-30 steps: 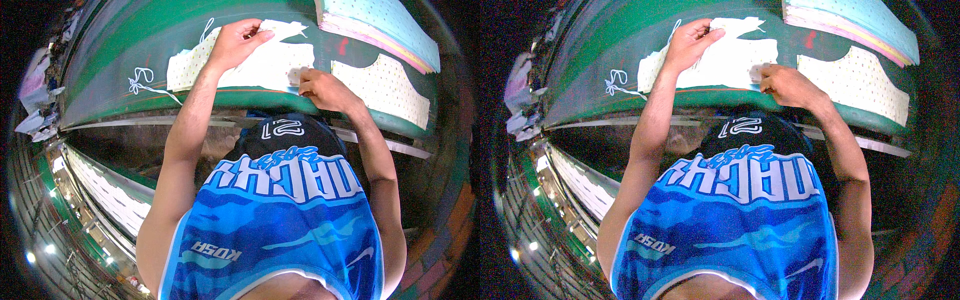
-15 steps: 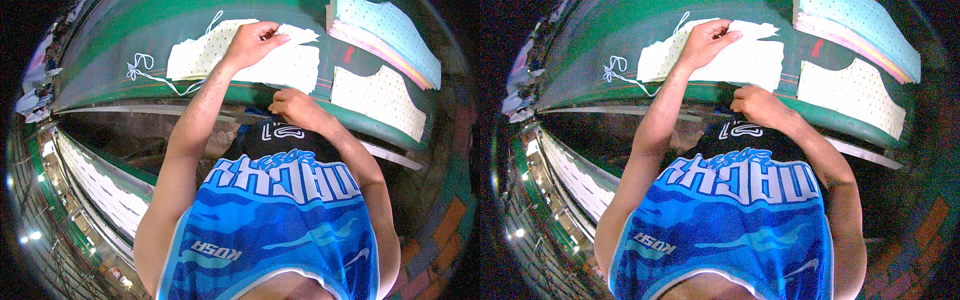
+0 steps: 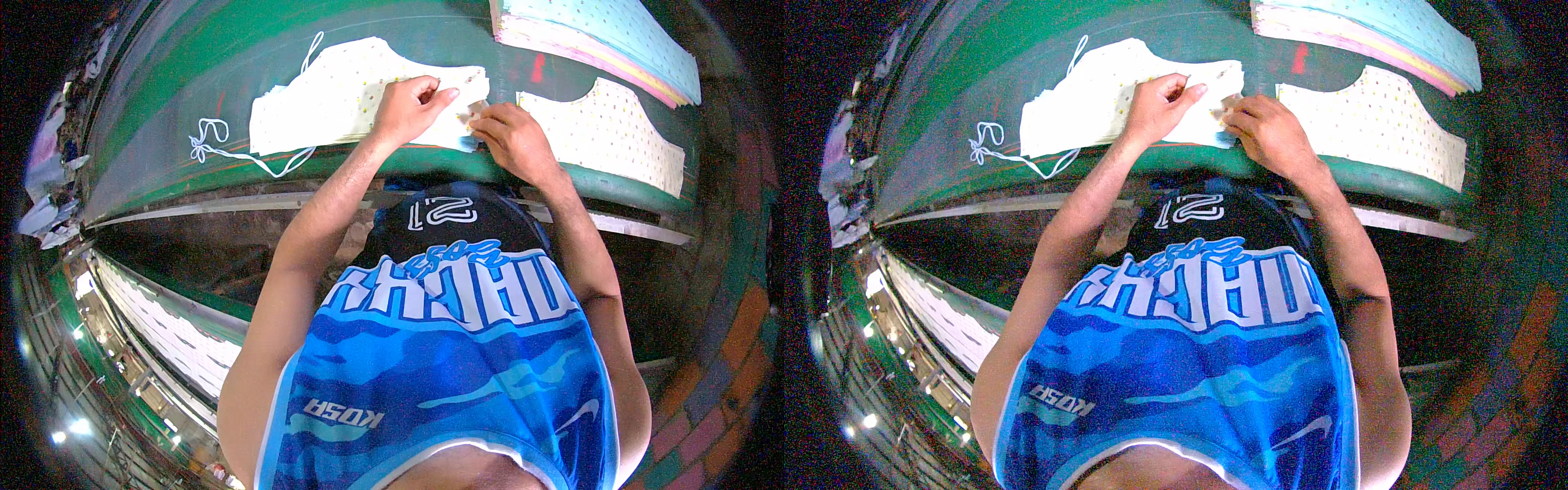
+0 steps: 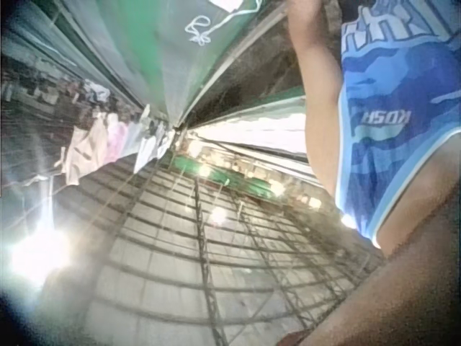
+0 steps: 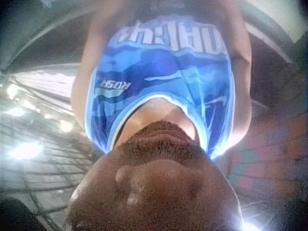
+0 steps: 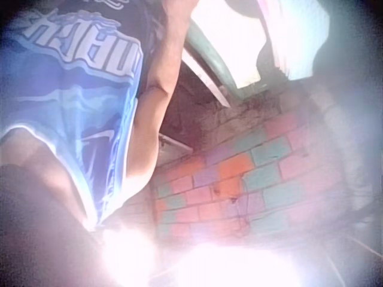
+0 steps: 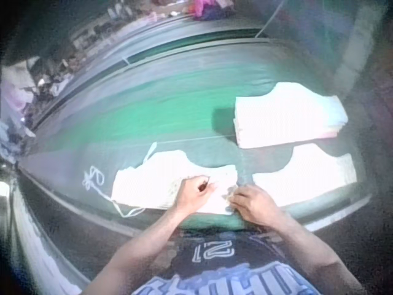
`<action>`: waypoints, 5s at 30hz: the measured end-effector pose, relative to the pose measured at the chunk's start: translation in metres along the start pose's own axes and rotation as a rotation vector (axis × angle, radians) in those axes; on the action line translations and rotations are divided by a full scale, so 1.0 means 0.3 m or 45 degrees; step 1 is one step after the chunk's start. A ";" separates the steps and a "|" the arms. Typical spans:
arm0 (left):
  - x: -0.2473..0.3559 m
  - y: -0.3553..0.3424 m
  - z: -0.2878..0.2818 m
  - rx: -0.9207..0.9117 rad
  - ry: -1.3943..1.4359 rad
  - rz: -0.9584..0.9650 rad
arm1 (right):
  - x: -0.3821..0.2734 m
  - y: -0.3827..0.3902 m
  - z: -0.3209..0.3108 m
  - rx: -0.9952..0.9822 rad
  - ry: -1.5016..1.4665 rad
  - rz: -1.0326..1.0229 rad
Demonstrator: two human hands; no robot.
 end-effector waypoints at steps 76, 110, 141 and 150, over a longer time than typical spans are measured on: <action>-0.081 0.026 0.001 0.095 0.549 -0.231 | 0.030 -0.057 -0.015 -0.199 -0.069 0.175; -0.016 0.014 -0.009 0.243 0.577 -0.186 | -0.070 -0.192 -0.092 0.144 0.043 -0.303; 0.136 -0.067 -0.037 -0.030 -0.127 -0.166 | 0.006 0.004 0.006 -0.029 0.053 0.051; 0.120 -0.035 0.012 0.164 0.011 0.047 | -0.057 0.000 -0.026 0.091 0.340 -0.155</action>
Point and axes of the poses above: each hand's wrist, its own y-axis away from the middle knuckle, its own z-axis out of the palm, x = y × z, the point moved 3 cm from there along -y, towards the middle knuckle, and after that the axes turned 7 degrees about z, right-handed, at the moved point
